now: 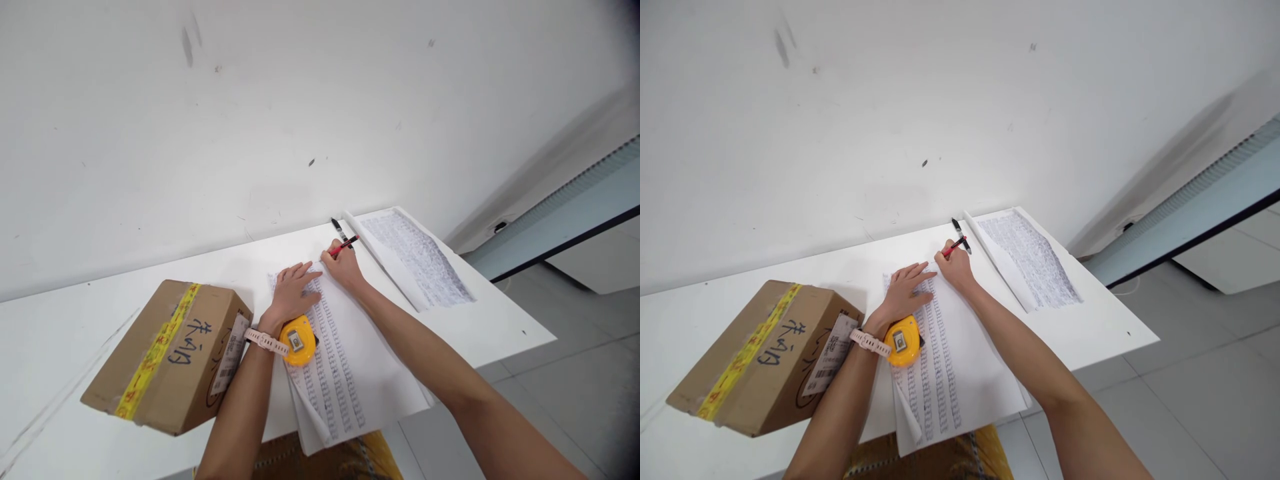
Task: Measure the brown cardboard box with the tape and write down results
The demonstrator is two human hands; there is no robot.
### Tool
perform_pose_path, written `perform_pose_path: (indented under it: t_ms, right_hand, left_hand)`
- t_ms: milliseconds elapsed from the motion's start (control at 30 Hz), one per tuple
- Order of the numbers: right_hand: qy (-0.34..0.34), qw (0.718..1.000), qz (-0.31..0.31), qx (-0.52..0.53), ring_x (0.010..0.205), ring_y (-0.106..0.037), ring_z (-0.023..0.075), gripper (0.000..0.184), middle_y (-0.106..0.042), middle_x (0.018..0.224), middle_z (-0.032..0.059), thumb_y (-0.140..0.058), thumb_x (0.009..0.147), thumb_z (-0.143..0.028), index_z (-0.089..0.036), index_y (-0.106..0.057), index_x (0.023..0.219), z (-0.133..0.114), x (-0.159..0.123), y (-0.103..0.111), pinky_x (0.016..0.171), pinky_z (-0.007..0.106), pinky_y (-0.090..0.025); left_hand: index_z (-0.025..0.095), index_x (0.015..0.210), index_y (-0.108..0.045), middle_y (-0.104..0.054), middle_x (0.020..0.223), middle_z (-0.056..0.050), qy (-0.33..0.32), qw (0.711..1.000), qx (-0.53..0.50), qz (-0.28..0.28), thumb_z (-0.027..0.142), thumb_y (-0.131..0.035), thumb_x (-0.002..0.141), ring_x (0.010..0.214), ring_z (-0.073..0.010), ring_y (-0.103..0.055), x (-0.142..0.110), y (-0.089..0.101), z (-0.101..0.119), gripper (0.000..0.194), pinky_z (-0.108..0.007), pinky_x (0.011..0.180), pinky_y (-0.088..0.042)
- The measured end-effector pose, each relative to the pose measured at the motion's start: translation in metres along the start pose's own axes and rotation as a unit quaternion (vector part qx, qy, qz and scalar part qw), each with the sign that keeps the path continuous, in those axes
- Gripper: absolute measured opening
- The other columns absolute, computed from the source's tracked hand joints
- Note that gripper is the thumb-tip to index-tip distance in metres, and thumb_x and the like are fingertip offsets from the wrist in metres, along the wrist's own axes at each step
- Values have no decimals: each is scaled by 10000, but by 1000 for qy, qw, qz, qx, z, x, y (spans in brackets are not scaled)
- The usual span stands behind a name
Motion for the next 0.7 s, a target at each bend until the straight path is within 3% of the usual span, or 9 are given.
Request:
perform_pose_path:
  t_ms: [533, 700]
  right_hand:
    - [2, 1000, 7, -6, 510, -419, 139, 198, -421, 512, -62, -517, 750, -229, -250, -351, 643, 1, 0, -2, 544, 276, -303]
    - [51, 997, 66, 2, 579, -472, 147, 169, -494, 624, -36, -511, 855, -302, -239, -422, 725, 4, -5, 14, 580, 280, -378]
  left_hand:
    - [323, 1349, -572, -367, 1591, 6, -3, 1000, -8, 5, 334, -598, 851, 1481, -250, -254, 0, -1, -1, 499, -479, 1198, -135]
    - [317, 1342, -579, -374, 1587, 5, -5, 1000, -10, 8, 336, -602, 849, 1481, -252, -254, 0, -1, -2, 494, -485, 1198, -137]
Point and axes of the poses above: each hand's wrist, its own x-axis towards the middle knuckle, its own y-axis out of the back of the hand, z = x × y, the point moved 2 cm from there along x, towards the middle knuckle
